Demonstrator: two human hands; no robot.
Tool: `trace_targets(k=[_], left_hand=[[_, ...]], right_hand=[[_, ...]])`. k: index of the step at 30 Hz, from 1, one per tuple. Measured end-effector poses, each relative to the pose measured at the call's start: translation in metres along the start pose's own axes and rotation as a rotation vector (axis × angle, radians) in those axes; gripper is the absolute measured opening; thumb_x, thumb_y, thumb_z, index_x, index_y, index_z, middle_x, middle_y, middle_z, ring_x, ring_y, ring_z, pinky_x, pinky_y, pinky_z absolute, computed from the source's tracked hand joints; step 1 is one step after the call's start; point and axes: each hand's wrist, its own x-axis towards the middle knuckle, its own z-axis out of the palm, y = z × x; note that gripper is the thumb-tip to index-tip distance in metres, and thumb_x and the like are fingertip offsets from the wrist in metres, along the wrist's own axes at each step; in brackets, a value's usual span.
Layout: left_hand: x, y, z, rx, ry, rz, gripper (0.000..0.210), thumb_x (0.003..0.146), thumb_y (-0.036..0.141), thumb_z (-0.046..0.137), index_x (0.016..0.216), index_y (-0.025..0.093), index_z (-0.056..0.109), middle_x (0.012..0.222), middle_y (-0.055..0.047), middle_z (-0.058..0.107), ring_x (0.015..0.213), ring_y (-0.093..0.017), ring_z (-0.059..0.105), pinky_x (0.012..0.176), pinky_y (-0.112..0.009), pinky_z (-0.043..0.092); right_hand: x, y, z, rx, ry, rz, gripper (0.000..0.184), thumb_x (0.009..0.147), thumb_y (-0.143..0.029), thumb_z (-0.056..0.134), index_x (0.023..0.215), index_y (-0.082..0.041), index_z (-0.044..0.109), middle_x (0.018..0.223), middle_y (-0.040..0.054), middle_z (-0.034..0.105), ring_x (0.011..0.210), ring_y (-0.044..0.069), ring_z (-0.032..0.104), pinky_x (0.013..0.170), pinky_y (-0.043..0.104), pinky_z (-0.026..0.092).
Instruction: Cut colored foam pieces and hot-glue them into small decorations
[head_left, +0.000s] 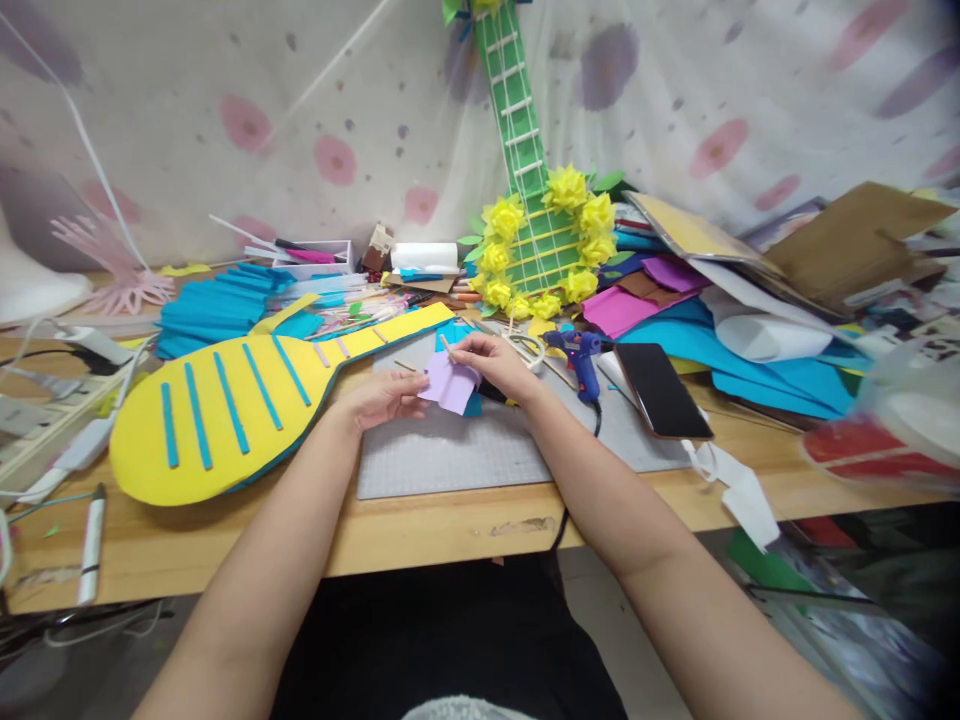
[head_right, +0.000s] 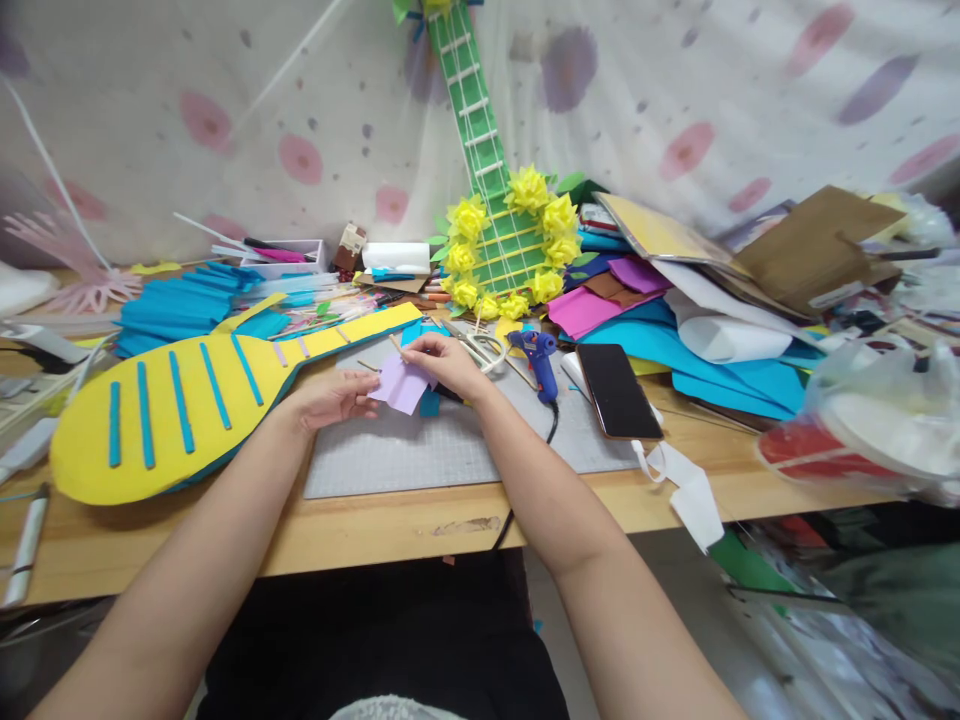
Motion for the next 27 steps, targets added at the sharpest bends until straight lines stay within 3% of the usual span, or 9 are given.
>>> trace_targets(k=[3,5,7,11,13,17,22,27], left_hand=[[0.001,-0.004,0.005,-0.031,0.006,0.007,0.015,0.061,0.016,0.073,0.072,0.012,0.064,0.060,-0.004,0.062,0.049,-0.010,0.056,0.054,-0.026,0.052],[0.003,-0.006,0.010,-0.031,0.084,0.070,0.016,0.058,0.014,0.074,0.071,0.012,0.064,0.064,-0.004,0.063,0.054,-0.012,0.059,0.057,-0.028,0.053],[0.008,-0.009,0.014,-0.031,0.228,0.194,0.017,0.056,0.014,0.075,0.068,0.011,0.064,0.068,-0.005,0.064,0.061,-0.013,0.061,0.060,-0.028,0.053],[0.022,-0.015,0.022,-0.108,0.526,0.423,0.014,0.058,0.017,0.072,0.067,0.011,0.064,0.068,-0.004,0.063,0.063,-0.013,0.060,0.062,-0.028,0.053],[0.029,-0.017,0.026,-0.161,0.610,0.485,0.013,0.059,0.018,0.071,0.068,0.012,0.065,0.068,-0.003,0.063,0.063,-0.013,0.060,0.063,-0.028,0.053],[0.034,-0.016,0.035,-0.245,0.564,0.487,0.008,0.063,0.015,0.064,0.070,0.012,0.065,0.069,-0.004,0.065,0.063,-0.012,0.061,0.066,-0.027,0.052],[0.026,-0.013,0.034,-0.317,0.488,0.417,0.007,0.069,0.014,0.056,0.070,0.011,0.063,0.067,-0.004,0.066,0.061,-0.012,0.062,0.065,-0.026,0.052],[0.022,-0.013,0.031,-0.290,0.483,0.373,0.006,0.070,0.013,0.055,0.070,0.012,0.061,0.066,-0.003,0.066,0.059,-0.011,0.062,0.063,-0.025,0.052]], right_hand=[[0.002,0.005,0.000,-0.047,-0.010,-0.034,0.024,0.067,-0.040,0.065,0.071,-0.016,0.063,0.073,-0.0003,0.060,0.069,0.011,0.052,0.068,0.025,0.040],[0.005,0.010,0.000,-0.065,0.007,-0.048,0.023,0.068,-0.039,0.064,0.071,-0.017,0.063,0.073,-0.0001,0.061,0.070,0.012,0.053,0.069,0.026,0.041],[0.009,0.015,-0.002,-0.098,0.117,-0.078,0.021,0.069,-0.039,0.063,0.071,-0.017,0.063,0.073,0.0000,0.061,0.072,0.013,0.054,0.072,0.028,0.042],[0.012,0.017,0.003,-0.231,0.465,-0.224,0.018,0.073,-0.037,0.060,0.071,-0.019,0.063,0.077,0.0018,0.062,0.080,0.015,0.055,0.079,0.031,0.042],[0.009,0.014,0.014,-0.233,0.420,-0.244,0.017,0.074,-0.035,0.059,0.071,-0.019,0.063,0.076,0.0018,0.063,0.077,0.015,0.056,0.076,0.029,0.043],[0.007,0.011,0.041,-0.208,0.174,-0.104,0.015,0.074,-0.032,0.059,0.069,-0.018,0.063,0.069,0.0000,0.063,0.068,0.013,0.056,0.067,0.027,0.043],[0.012,0.016,0.047,-0.293,0.192,0.026,0.013,0.074,-0.026,0.058,0.066,-0.018,0.062,0.068,-0.0003,0.063,0.068,0.013,0.055,0.069,0.027,0.041],[0.011,0.017,0.043,-0.382,0.141,0.017,0.013,0.074,-0.026,0.059,0.063,-0.018,0.060,0.067,-0.0003,0.061,0.068,0.013,0.053,0.067,0.027,0.039]])
